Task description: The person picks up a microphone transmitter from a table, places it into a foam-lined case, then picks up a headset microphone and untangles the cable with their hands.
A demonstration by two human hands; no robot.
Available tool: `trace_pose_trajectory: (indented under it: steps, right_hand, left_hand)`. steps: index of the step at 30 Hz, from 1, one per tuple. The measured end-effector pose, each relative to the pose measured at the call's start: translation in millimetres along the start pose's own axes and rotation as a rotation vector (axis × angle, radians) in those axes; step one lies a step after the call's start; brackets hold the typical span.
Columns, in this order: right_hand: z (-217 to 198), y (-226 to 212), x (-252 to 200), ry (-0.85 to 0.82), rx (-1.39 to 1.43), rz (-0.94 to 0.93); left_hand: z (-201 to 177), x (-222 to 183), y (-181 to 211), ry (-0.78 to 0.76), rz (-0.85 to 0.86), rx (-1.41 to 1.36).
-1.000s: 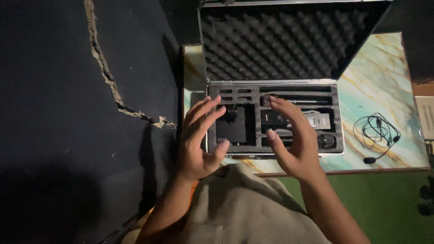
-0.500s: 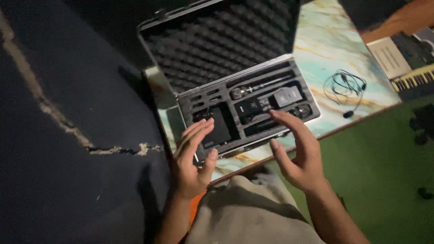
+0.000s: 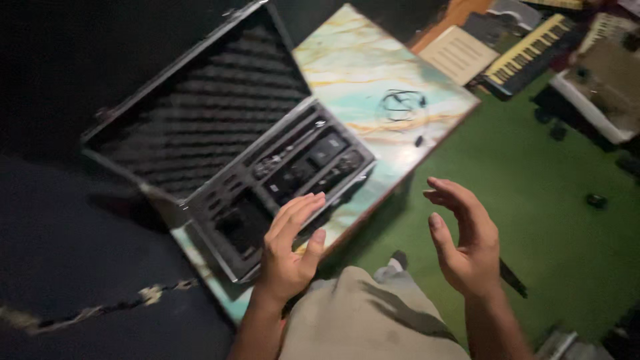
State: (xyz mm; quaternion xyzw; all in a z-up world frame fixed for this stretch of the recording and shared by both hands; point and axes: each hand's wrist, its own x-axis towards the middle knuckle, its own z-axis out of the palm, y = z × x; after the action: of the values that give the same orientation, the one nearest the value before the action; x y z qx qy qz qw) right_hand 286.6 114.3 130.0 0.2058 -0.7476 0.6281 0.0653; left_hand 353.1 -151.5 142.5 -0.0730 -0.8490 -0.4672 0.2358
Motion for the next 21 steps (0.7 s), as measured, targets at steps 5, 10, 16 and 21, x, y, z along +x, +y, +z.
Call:
trace_pose_trajectory:
  steps: [5, 10, 16, 21]
  right_hand:
    - [-79.8, 23.0, -15.6, 0.109, -0.096, 0.086]
    - [-143.2, 45.8, -22.5, 0.187, -0.081, 0.148]
    - [-189.6, 60.0, -14.0, 0.216, -0.126, 0.196]
    - [-203.1, 71.8, 5.3, 0.261, -0.129, 0.201]
  left_hand:
    - [78.6, 26.1, 20.5, -0.065, -0.006, -0.076]
    - [148.8, 48.7, 41.5, -0.107, 0.016, -0.11]
    - [197.4, 74.7, 52.3, -0.195, 0.021, -0.163]
    - [225.0, 98.4, 43.2, -0.21, 0.04, -0.163]
